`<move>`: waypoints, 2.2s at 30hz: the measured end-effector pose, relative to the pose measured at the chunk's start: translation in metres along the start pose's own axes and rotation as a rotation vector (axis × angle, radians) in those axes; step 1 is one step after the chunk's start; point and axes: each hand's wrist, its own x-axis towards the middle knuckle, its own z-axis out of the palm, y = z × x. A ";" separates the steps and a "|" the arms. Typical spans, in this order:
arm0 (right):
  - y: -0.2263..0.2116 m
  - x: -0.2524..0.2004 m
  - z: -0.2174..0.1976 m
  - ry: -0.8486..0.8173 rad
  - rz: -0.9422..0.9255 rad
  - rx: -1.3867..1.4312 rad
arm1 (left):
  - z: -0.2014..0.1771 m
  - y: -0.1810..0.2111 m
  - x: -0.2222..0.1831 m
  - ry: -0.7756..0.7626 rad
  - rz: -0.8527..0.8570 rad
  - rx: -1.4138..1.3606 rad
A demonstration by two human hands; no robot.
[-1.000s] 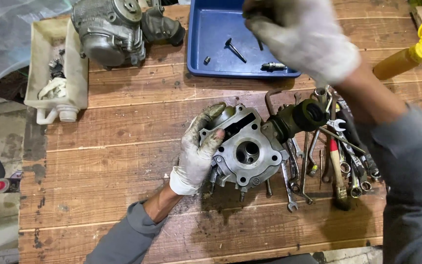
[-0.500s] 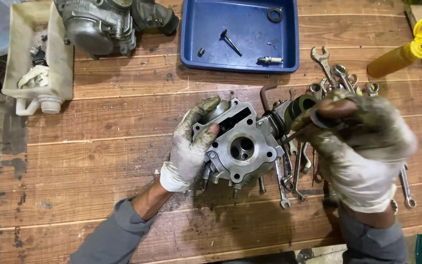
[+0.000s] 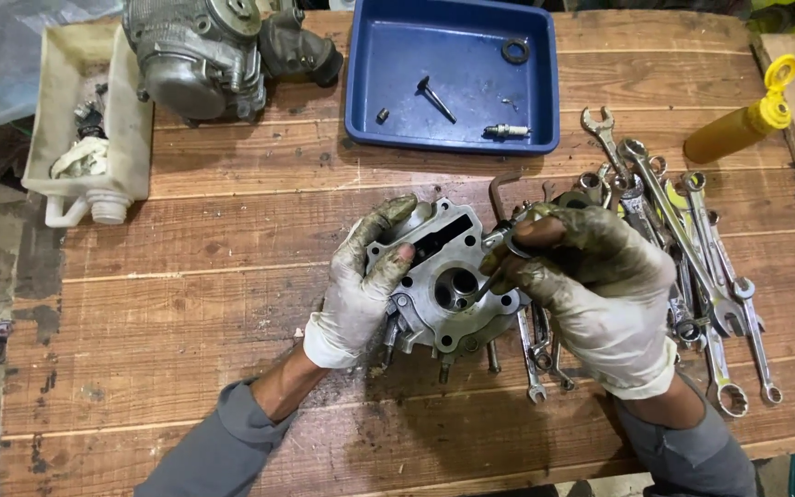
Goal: The person assembles a small engine cylinder and piston assembly on a wooden workbench. They insert the piston into the cylinder, align and insert bolts, and use a brush to apply oil to the cylinder bore before seating the piston. The person then reattaches the cylinder head and tightens bolts with a wrench.
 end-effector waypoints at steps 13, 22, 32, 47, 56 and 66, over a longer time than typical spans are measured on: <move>-0.047 0.017 -0.034 0.155 -0.160 -0.197 | 0.001 -0.011 -0.003 0.013 -0.128 0.025; -0.036 0.078 -0.210 0.560 -0.367 -0.468 | 0.012 -0.010 -0.002 0.145 -0.184 -0.130; 0.018 0.126 -0.289 0.712 0.171 0.041 | -0.026 -0.095 -0.015 0.150 0.009 -0.112; 0.072 0.156 -0.320 0.742 0.101 -0.156 | 0.035 -0.005 -0.006 0.398 -0.229 -0.194; 0.077 0.158 -0.322 0.717 0.065 -0.167 | 0.026 -0.017 -0.007 0.370 -0.210 -0.144; 0.082 0.156 -0.330 0.640 -0.062 -0.190 | 0.032 -0.006 -0.005 0.385 -0.261 -0.199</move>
